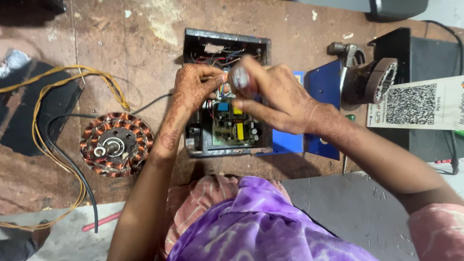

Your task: The person uses a screwdriver to unscrew and open the cover of a blue metal electronics enclosure on a workbench. They then use a paintbrush to brush dust off the internal circuit board and reposition wires and a connector inside the enclosure.

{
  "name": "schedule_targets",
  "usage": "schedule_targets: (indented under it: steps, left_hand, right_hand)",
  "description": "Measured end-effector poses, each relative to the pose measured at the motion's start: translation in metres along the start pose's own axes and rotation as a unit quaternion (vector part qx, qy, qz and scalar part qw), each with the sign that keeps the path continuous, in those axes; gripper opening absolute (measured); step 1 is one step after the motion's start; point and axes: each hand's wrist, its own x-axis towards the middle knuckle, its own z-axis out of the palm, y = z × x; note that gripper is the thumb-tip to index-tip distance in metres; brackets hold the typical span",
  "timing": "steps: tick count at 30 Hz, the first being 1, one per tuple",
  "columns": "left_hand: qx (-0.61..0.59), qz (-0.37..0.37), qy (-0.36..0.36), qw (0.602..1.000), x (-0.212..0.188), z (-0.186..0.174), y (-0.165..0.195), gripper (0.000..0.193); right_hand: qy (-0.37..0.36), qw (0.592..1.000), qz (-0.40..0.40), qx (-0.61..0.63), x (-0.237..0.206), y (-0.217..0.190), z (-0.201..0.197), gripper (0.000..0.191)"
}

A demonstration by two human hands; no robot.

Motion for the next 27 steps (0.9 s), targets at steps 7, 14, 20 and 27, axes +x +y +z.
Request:
schedule_targets:
  steps: [7, 14, 20, 27]
  left_hand:
    - [0.025, -0.011, 0.031, 0.999, 0.001, 0.003, -0.002, 0.022]
    - [-0.011, 0.011, 0.023, 1.0, 0.001, 0.004, 0.007, 0.019]
    - [0.013, -0.005, 0.009, 1.0, 0.016, -0.001, -0.003, 0.019]
    - [0.009, 0.059, 0.011, 0.998, 0.027, -0.006, -0.018, 0.019]
  right_hand:
    - [0.099, 0.973, 0.148, 0.15, -0.003, -0.029, 0.034, 0.054]
    - [0.276, 0.899, 0.191, 0.281, -0.022, 0.002, 0.031, 0.042]
    - [0.093, 0.919, 0.364, -0.122, -0.024, -0.031, -0.001, 0.045]
    - [0.121, 0.956, 0.227, -0.143, 0.017, -0.039, 0.04, 0.043]
